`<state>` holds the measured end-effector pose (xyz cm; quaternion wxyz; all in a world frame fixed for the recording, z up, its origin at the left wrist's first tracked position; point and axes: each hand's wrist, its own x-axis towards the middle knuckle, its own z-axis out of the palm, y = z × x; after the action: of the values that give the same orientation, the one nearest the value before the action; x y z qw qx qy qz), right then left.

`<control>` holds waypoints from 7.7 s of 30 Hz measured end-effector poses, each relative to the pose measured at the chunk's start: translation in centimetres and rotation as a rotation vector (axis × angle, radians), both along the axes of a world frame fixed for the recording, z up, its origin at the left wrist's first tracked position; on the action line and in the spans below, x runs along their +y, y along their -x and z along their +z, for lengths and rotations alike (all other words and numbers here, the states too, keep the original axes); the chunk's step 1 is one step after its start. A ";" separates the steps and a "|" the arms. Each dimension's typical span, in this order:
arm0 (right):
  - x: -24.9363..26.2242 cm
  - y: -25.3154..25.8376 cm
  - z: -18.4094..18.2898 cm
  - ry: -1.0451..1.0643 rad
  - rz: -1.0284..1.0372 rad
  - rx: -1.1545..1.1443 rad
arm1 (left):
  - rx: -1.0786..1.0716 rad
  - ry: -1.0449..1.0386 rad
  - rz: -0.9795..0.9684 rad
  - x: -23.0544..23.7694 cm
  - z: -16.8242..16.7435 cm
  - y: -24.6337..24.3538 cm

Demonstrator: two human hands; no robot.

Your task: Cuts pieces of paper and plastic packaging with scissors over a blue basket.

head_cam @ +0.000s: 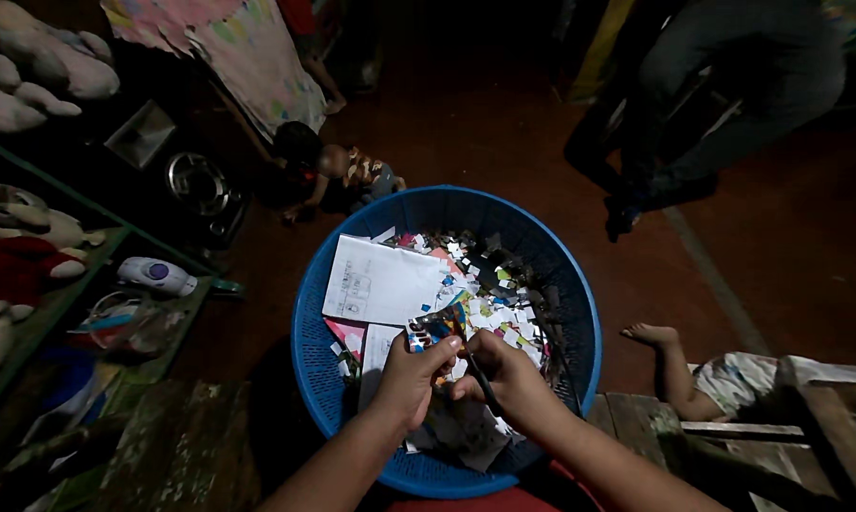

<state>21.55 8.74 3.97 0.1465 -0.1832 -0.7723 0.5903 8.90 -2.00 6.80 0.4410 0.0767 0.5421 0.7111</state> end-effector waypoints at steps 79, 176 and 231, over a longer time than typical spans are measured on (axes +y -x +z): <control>1.7 -0.1 0.1 0.618 0.443 0.121 | 0.094 -0.207 -0.416 -0.6 -1.4 1.7; 0.9 0.1 0.7 -0.036 0.125 -0.222 | 0.406 -0.036 0.046 -0.3 -1.2 1.2; 8.5 3.3 4.4 -0.179 -0.072 -0.271 | 0.844 0.223 -0.265 -0.3 -1.2 1.5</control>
<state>18.22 17.24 8.39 0.0780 -0.2750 -0.8273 0.4836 7.35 -2.32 5.58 0.2744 0.3805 0.7330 0.4925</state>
